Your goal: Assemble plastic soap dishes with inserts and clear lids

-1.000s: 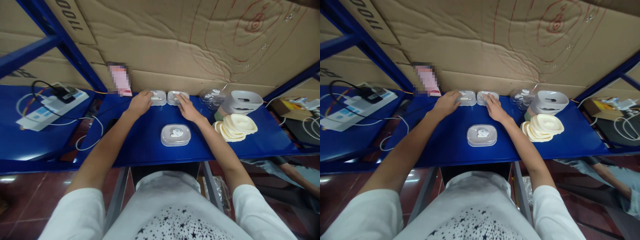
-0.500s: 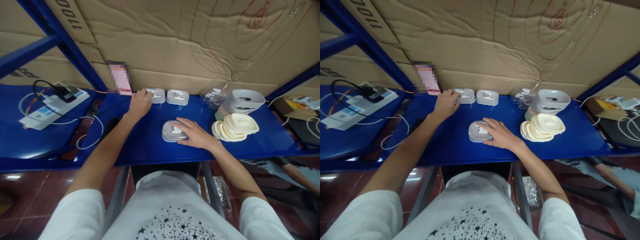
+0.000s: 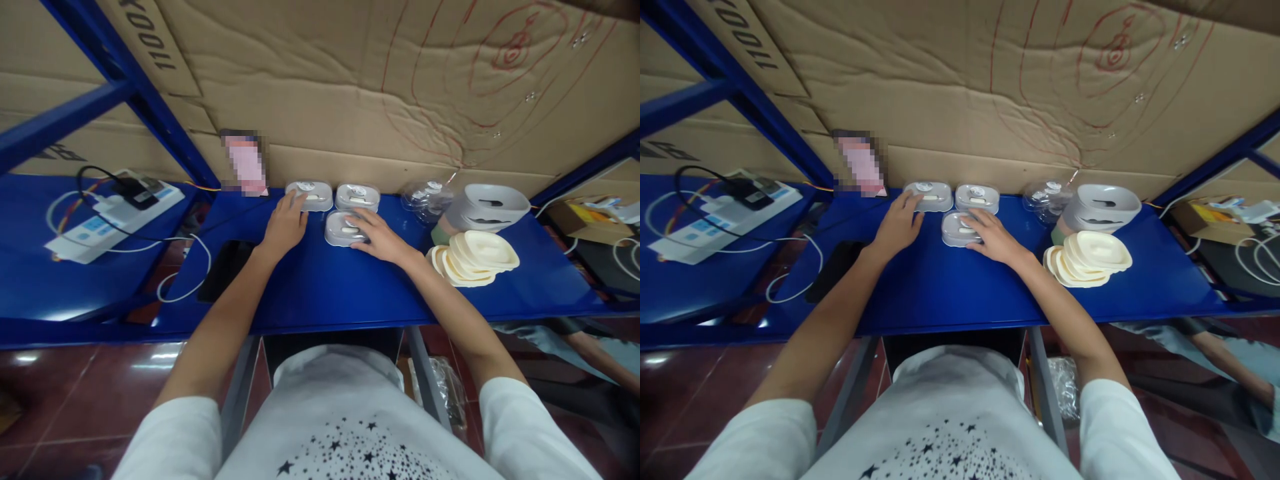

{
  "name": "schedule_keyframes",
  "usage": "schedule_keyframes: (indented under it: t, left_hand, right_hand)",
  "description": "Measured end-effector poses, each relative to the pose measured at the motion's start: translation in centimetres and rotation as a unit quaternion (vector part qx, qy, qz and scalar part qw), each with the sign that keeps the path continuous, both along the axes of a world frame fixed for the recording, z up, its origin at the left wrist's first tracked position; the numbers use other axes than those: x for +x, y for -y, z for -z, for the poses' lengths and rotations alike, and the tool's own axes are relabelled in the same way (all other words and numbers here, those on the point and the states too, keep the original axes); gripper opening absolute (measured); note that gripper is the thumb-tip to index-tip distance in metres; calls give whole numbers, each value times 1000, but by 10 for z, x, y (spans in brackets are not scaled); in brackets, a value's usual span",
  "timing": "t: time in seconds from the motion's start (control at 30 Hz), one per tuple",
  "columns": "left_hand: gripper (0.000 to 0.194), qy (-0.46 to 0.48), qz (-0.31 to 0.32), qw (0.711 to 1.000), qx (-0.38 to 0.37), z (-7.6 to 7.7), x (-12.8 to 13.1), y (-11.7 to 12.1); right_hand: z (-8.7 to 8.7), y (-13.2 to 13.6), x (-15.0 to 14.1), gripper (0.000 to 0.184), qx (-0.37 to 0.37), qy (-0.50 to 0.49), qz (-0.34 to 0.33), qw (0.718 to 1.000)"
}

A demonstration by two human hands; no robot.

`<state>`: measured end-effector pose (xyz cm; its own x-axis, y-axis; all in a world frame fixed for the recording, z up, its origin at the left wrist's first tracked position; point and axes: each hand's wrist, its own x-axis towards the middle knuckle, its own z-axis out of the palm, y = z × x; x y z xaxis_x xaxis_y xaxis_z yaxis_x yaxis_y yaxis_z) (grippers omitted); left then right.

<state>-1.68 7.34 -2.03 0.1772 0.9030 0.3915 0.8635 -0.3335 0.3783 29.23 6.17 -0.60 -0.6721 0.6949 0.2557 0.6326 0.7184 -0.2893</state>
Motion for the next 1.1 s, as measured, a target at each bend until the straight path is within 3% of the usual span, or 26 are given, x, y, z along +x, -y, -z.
schedule_keyframes:
  t: [0.17,0.47,0.63,0.77,0.9,1.0,1.1]
  left_hand:
    - [50,59,14,998,27,0,-10,-3]
    - [48,103,-23,988,111,-21,-18,2]
    - [41,54,-45,994,85,-26,-11,13]
    - [42,31,-45,995,78,-36,-3,23]
    - [42,28,-20,996,83,-46,3,33]
    - [40,25,-5,997,77,-50,5,36]
    - [39,10,-2,998,68,-51,6,37]
  right_hand:
    - [-1,-14,-43,71,4,-1,-13,1000]
    - [2,-17,-115,71,19,5,-44,999]
    - [-5,-12,-120,80,14,27,-24,999]
    - [-24,39,-90,85,26,26,3,999]
    - [-55,116,-30,79,38,40,33,998]
    - [-73,160,39,66,110,4,153,982]
    - [-76,178,114,52,224,-45,297,927]
